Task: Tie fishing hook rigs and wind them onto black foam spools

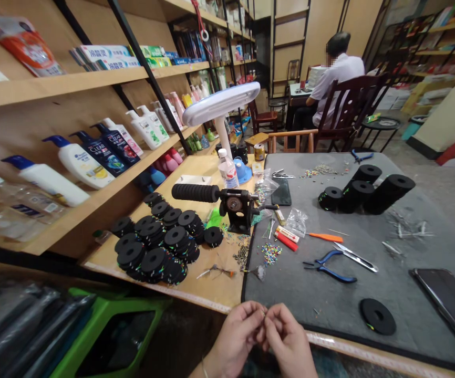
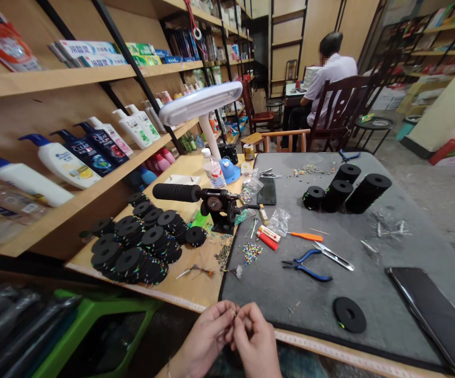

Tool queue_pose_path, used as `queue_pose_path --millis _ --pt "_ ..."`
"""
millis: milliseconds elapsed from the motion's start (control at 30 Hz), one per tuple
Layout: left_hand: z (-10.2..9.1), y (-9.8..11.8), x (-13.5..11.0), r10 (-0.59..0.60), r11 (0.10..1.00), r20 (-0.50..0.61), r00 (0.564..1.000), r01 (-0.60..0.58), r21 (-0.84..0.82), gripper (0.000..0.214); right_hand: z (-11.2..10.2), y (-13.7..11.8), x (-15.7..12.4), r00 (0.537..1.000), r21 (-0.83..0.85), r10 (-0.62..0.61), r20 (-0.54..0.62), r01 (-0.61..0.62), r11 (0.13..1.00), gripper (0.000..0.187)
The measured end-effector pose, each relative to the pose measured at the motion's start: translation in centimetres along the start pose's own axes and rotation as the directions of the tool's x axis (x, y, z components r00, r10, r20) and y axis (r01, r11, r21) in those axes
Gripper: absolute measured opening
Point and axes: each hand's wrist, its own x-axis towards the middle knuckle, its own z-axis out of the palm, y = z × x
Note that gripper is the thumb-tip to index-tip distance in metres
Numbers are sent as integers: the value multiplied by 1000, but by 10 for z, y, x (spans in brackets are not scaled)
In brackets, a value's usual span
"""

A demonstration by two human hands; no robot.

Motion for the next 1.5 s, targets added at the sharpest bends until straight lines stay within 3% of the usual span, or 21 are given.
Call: queue_pose_path --millis 367,600,700,800,900,1033,1100,1167,1200,1267,1333,1400,1500 --pt "-4 -3 2 39 998 -17 999 -38 51 33 -2 -4 -1 1000 -11 7 23 -6 1000 38" --pt "-7 10 6 222 941 -151 963 -172 290 30 -7 -7 -1 997 46 82 -13 -81 996 42" --pt "-8 15 9 409 822 -138 902 -298 486 20 -11 -2 3 988 159 148 -40 -140 977 42" --pt "-9 19 13 560 615 -24 828 -396 682 8 -16 -2 6 966 333 252 -55 -220 917 42" --pt "-11 19 17 598 455 82 797 -422 784 7 -20 -10 5 942 461 328 -63 -264 847 35" --pt "-14 17 18 615 380 109 781 -415 827 14 -24 -22 3 917 560 393 -64 -293 775 30" --pt "-12 16 14 630 389 103 770 -428 816 15 -25 -24 2 910 589 410 -58 -301 750 29" --pt "-4 13 9 601 473 73 796 -427 771 14 -25 -25 2 911 613 409 -52 -294 733 28" --pt "2 11 6 545 554 54 837 -407 727 15 -25 -25 3 915 623 400 -48 -286 729 28" --pt "14 7 2 326 765 50 944 -294 573 23 -22 -23 4 930 630 366 -37 -263 731 29" --pt "26 3 2 113 893 93 989 -143 427 35 -20 -20 5 944 628 328 -33 -236 742 32" --pt "34 0 4 13 929 102 995 -50 366 37 -19 -15 5 951 625 307 -41 -215 751 33" --pt "36 -2 6 -4 912 89 996 -33 408 36 -22 -12 4 952 611 294 -82 -185 770 31"
